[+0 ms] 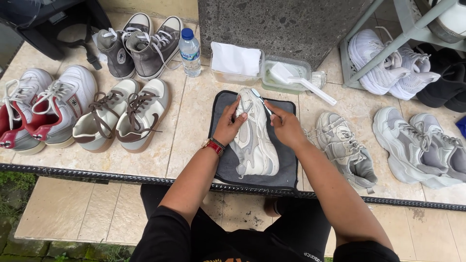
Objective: Scrubbing the sides and midsole of a white sneaker using a toothbrush and cleaning solution to remove dirt.
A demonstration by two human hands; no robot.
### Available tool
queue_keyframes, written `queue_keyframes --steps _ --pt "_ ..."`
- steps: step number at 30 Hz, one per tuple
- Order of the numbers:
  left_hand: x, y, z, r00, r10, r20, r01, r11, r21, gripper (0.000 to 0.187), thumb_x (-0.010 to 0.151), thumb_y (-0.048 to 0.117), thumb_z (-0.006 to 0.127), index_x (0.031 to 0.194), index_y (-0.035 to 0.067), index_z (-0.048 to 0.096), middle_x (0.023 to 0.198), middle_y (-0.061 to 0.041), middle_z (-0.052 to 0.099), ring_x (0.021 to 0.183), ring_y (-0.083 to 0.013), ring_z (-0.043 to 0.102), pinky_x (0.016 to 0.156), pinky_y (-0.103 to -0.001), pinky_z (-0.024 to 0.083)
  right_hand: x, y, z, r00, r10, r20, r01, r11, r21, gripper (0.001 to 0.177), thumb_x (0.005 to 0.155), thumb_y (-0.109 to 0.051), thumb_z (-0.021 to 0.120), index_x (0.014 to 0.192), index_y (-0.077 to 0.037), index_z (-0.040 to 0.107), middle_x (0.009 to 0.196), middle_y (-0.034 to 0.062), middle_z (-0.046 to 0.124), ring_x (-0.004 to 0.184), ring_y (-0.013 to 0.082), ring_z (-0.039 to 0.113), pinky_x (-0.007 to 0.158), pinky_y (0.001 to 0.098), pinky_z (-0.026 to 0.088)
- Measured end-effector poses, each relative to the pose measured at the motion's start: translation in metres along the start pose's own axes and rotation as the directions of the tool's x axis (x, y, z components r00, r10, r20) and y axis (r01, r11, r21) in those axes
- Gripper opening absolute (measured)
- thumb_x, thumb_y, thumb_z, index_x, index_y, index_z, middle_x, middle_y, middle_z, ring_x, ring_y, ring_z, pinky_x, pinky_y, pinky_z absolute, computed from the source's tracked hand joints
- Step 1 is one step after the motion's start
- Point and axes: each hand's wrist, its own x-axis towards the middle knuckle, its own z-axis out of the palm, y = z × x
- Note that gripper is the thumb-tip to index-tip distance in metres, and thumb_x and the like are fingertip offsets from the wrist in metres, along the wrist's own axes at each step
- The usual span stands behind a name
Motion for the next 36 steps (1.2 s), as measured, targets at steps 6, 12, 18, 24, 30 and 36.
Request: queue_keyframes --steps 6,12,18,24,30,36 --pt "-0.003 0.012 0.0 1.0 0.0 -0.011 0.0 1.0 -0.012 0.062 0.101 0.024 0.069 0.156 0.02 0.043 0.103 -0.009 0.05 0.102 -0.0167 0.05 0.098 -0.033 0.04 -0.105 -0.081 -0.017 0.993 0.114 -0.011 -0.113 0.993 0.015 0.05 0.101 -0.005 0.05 0.143 -0.029 0.064 0.087 0.0178 0.075 0.073 0.0189 0.064 0.065 0.0351 0.053" --pt "0.001 0.003 0.001 1.0 0.014 0.011 -0.014 1.0 -0.002 0.06 0.103 0.026 0.067 0.157 0.023 0.041 0.103 -0.009 0.048 0.103 -0.0182 0.05 0.098 -0.034 0.039 -0.098 -0.055 -0.013 0.996 0.069 -0.055 -0.066 0.996 0.054 0.048 0.104 -0.003 0.048 0.144 -0.026 0.063 0.085 0.0143 0.073 0.064 0.0122 0.055 0.059 0.0299 0.049" --pt "-0.002 0.005 0.0 0.999 0.029 0.016 -0.028 0.999 -0.017 0.059 0.103 0.022 0.065 0.157 0.021 0.041 0.102 -0.008 0.047 0.102 -0.0164 0.049 0.098 -0.032 0.039 0.021 0.015 -0.003 0.997 -0.072 0.022 0.073 0.997 -0.029 0.047 0.103 -0.007 0.049 0.143 -0.027 0.063 0.082 0.0118 0.072 0.068 0.0197 0.064 0.061 0.0339 0.05" --pt "0.001 0.006 0.0 1.0 0.028 0.004 -0.027 0.999 -0.035 0.059 0.103 0.02 0.066 0.157 0.02 0.042 0.102 -0.008 0.047 0.103 -0.0163 0.048 0.098 -0.033 0.039 -0.05 -0.037 -0.021 0.999 0.014 0.046 -0.01 0.997 -0.076 0.048 0.103 -0.006 0.048 0.144 -0.025 0.062 0.082 0.0164 0.072 0.067 0.021 0.063 0.061 0.0359 0.051" --pt "0.0 0.0 0.002 0.999 0.043 0.016 -0.042 0.998 -0.055 0.06 0.103 0.021 0.066 0.157 0.02 0.041 0.099 -0.006 0.044 0.098 -0.015 0.047 0.094 -0.03 0.039 -0.086 -0.049 -0.027 0.996 0.083 0.024 -0.081 0.995 -0.06 0.049 0.102 -0.006 0.049 0.144 -0.028 0.063 0.082 0.0165 0.072 0.069 0.0182 0.062 0.062 0.0334 0.052" --pt "0.001 -0.007 0.001 0.996 0.076 0.04 -0.075 0.997 -0.026 0.06 0.103 0.02 0.064 0.158 0.021 0.04 0.101 -0.007 0.044 0.1 -0.014 0.047 0.094 -0.03 0.04 0.021 0.007 -0.01 0.997 -0.07 0.044 0.074 0.992 -0.104 0.046 0.104 -0.007 0.048 0.144 -0.023 0.062 0.083 0.0148 0.072 0.07 0.0232 0.066 0.061 0.0365 0.052"
